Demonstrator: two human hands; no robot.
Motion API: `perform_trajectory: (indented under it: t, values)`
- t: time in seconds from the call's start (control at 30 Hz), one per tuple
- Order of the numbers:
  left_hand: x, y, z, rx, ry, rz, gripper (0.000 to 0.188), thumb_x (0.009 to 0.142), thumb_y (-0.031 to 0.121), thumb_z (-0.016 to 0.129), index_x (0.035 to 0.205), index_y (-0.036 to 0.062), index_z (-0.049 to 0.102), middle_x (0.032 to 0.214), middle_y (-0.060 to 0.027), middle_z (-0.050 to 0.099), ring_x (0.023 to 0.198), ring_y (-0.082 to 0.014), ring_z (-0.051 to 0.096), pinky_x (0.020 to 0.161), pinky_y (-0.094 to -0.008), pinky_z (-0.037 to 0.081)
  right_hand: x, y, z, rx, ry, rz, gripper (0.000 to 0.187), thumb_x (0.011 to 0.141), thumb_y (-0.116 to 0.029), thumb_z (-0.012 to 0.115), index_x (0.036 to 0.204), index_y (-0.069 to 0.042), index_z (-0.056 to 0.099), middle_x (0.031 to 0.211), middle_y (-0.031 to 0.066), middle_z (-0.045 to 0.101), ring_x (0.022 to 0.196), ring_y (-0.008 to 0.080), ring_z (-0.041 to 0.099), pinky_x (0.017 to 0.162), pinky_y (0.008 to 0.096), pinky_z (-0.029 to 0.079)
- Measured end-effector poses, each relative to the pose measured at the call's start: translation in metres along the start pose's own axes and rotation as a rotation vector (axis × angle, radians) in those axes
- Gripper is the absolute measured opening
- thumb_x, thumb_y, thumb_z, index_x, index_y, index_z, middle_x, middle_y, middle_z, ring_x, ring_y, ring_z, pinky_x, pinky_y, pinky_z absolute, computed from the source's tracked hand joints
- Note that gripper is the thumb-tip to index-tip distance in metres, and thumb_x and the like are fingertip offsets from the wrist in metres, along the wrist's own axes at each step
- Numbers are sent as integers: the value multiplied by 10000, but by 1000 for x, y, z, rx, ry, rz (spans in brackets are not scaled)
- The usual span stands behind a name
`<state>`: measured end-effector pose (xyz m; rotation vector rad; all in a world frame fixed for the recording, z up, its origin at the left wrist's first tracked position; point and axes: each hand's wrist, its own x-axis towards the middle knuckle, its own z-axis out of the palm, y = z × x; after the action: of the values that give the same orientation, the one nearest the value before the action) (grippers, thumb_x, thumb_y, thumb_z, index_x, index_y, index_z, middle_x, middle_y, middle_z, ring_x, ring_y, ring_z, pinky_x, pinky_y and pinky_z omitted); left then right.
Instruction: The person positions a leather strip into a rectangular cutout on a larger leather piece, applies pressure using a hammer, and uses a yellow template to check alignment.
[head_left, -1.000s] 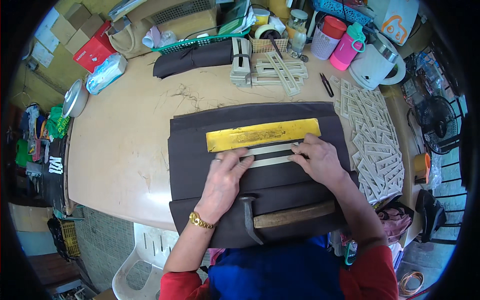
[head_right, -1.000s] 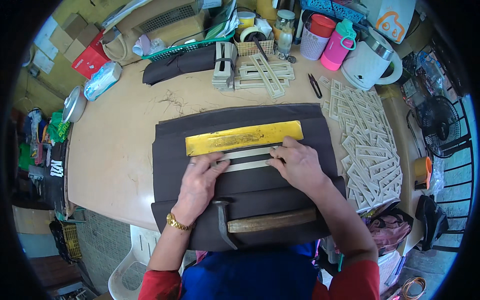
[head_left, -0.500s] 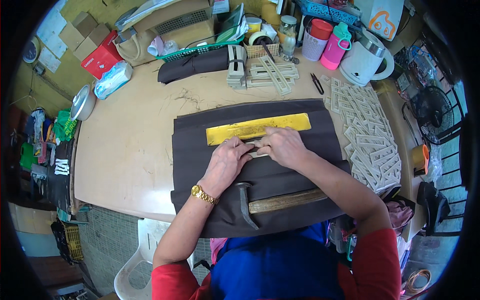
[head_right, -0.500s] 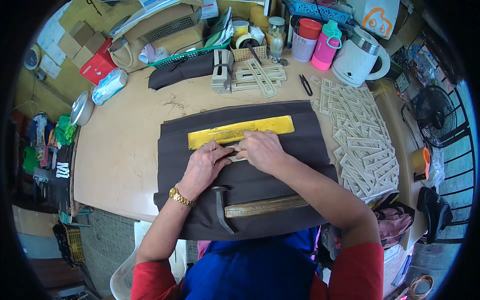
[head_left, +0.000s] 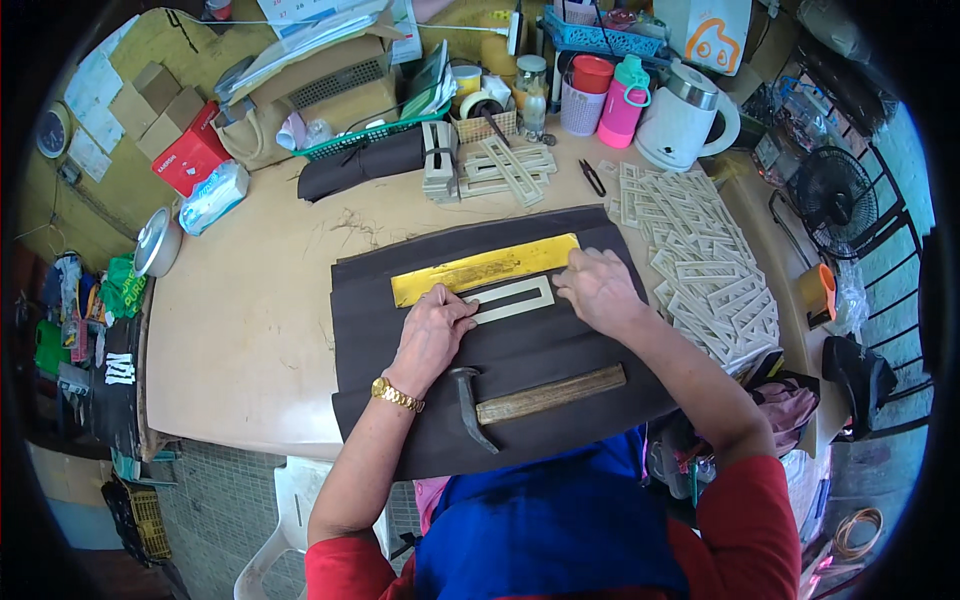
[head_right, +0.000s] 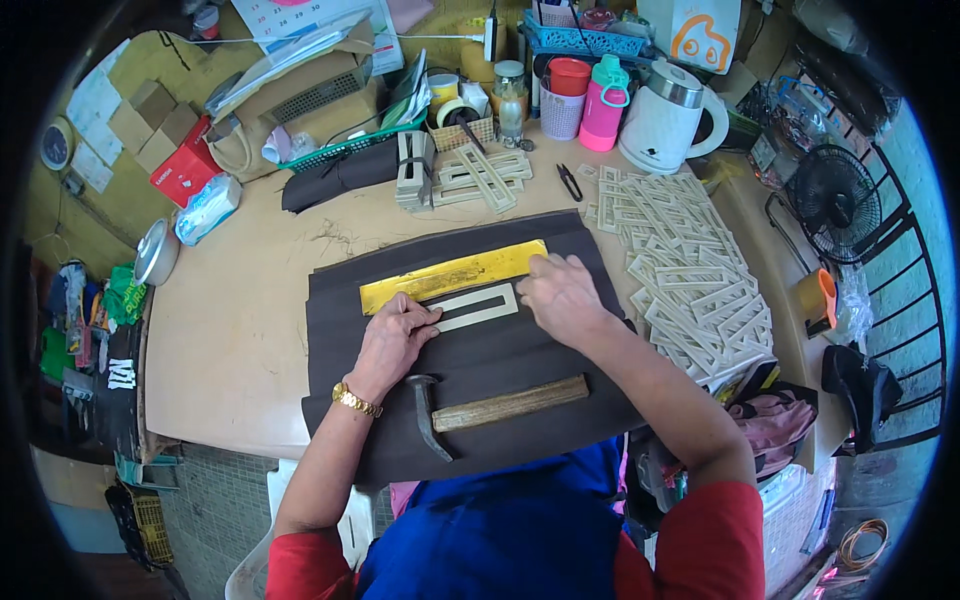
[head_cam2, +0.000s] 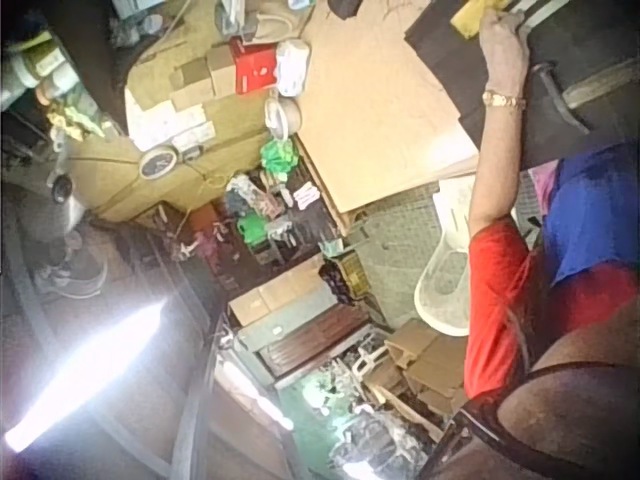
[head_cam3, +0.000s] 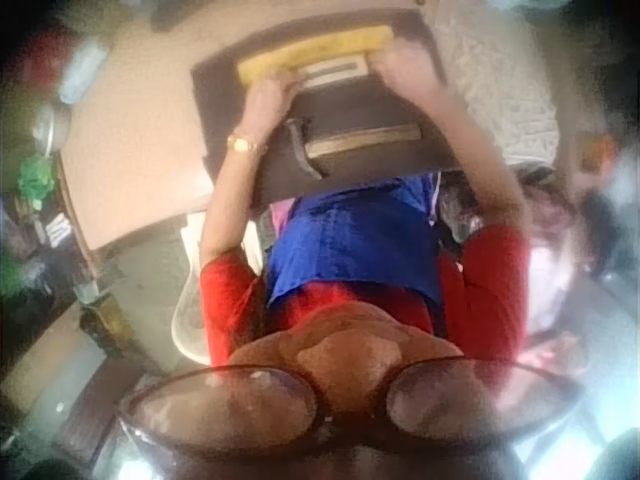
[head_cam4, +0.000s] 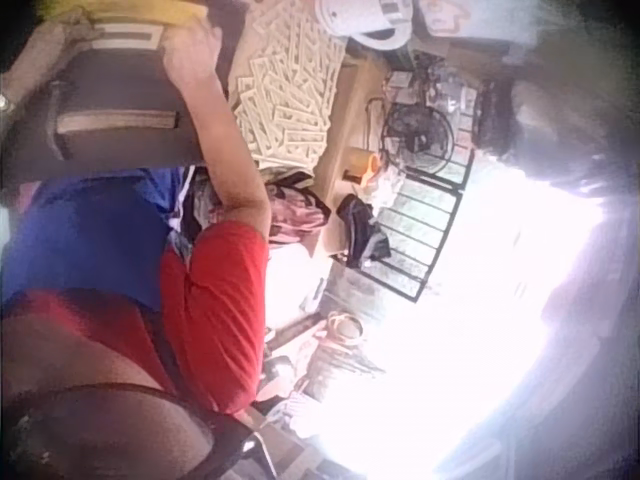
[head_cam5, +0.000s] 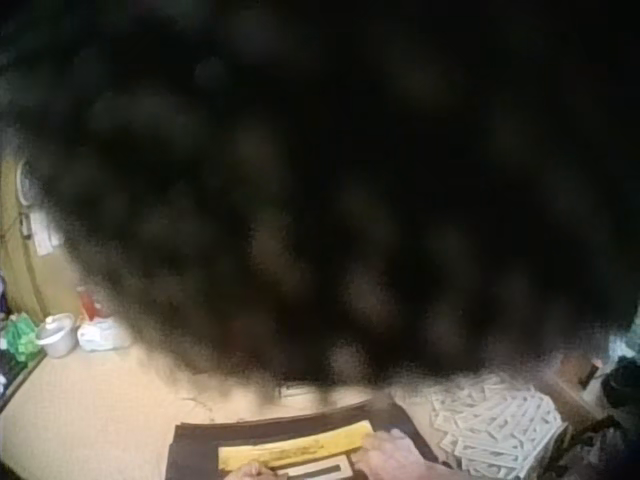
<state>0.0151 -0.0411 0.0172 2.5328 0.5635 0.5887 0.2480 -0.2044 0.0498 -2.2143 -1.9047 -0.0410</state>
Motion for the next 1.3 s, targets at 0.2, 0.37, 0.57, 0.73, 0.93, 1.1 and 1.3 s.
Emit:
perform_trajectory:
  t: [0.2,0.37,0.57,0.73,0.93,1.1,1.3]
  values:
    - [13,12,-6,272,-164,120,154,854,92,751,995,38,782,962,-105,685,925,-278,679,854,-377,561,-1,-30,24,152,-73,-369,397,967,-205,639,1310,-5,637,1428,166,597,1385,307,509,1154,442,385]
    - [24,30,-14,70,-362,293,334,927,153,682,1231,14,690,1303,-178,641,1126,-370,657,972,-430,535,-1,-27,26,171,-251,-313,475,1039,-297,537,1402,7,570,1537,173,499,1485,301,392,1223,432,307]
    - [-3,-8,-37,-108,-568,197,432,1070,215,507,1461,33,536,1577,-162,453,1508,-315,347,1270,-448,253,-5,-27,31,220,-198,-296,468,1049,-296,520,1422,-16,565,1538,164,501,1485,283,393,1219,431,314]
    - [-24,-30,-72,63,-531,111,344,1014,185,600,1330,63,659,1474,-169,550,1405,-327,475,1203,-425,353,2,-20,30,196,-150,-357,433,981,-262,625,1335,-11,633,1463,163,574,1391,298,511,1137,431,426]
    - [-17,-28,-99,227,-96,-146,120,911,119,696,911,26,772,973,-149,730,897,-356,704,813,-430,559,58,-23,8,240,31,-260,394,848,-151,753,1222,-47,685,1229,148,674,1181,331,625,1039,470,460]
    - [0,-51,-49,292,194,-16,138,880,75,712,1002,17,740,976,-141,708,890,-344,684,797,-427,550,79,3,43,278,119,-298,447,791,-119,802,1208,-55,658,1196,135,657,1169,335,608,1066,468,429]
    - [-2,-48,-34,400,178,-81,411,937,227,704,1326,94,677,1414,-143,616,1355,-341,534,1121,-512,392,90,21,18,210,374,-131,483,776,-71,805,1225,-58,627,1217,144,640,1189,362,591,1039,460,465]
